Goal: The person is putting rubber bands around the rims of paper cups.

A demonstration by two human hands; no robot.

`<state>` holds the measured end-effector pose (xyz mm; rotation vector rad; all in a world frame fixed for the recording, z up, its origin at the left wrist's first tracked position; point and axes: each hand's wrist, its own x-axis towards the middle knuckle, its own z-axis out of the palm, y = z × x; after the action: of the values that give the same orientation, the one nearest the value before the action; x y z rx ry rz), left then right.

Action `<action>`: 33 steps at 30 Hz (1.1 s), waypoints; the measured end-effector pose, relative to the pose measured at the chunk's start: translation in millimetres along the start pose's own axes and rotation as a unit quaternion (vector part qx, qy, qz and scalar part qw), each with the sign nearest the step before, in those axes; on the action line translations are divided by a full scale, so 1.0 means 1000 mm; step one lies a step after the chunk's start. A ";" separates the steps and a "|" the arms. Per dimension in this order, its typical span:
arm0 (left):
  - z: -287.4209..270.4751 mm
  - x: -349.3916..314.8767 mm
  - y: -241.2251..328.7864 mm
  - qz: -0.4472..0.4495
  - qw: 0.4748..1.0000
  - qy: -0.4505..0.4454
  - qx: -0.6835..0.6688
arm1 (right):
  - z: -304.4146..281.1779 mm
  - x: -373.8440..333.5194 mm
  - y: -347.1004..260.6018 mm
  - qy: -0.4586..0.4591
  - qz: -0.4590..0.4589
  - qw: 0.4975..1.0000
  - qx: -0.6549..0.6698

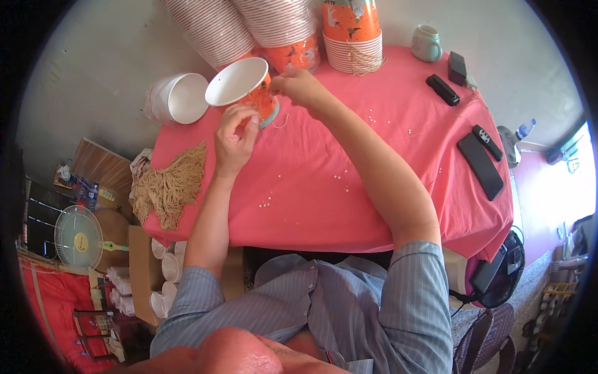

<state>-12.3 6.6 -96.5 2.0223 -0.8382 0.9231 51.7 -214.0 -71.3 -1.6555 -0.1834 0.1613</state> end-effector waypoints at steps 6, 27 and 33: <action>0.006 -0.001 -0.010 0.032 0.999 -0.025 0.015 | -0.002 0.006 0.008 -0.006 -0.070 0.992 -0.106; 0.017 -0.002 -0.036 -0.306 0.915 -0.042 -0.260 | 0.032 -0.005 0.014 -0.140 -0.023 0.981 -0.135; 0.005 0.002 -0.045 -0.379 0.877 0.012 -0.294 | 0.024 -0.017 0.003 -0.209 -0.001 0.932 -0.297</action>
<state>25.2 24.8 -113.2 1.5652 -0.1993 0.1959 30.5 -194.9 -76.5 -2.2074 -0.6038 0.4970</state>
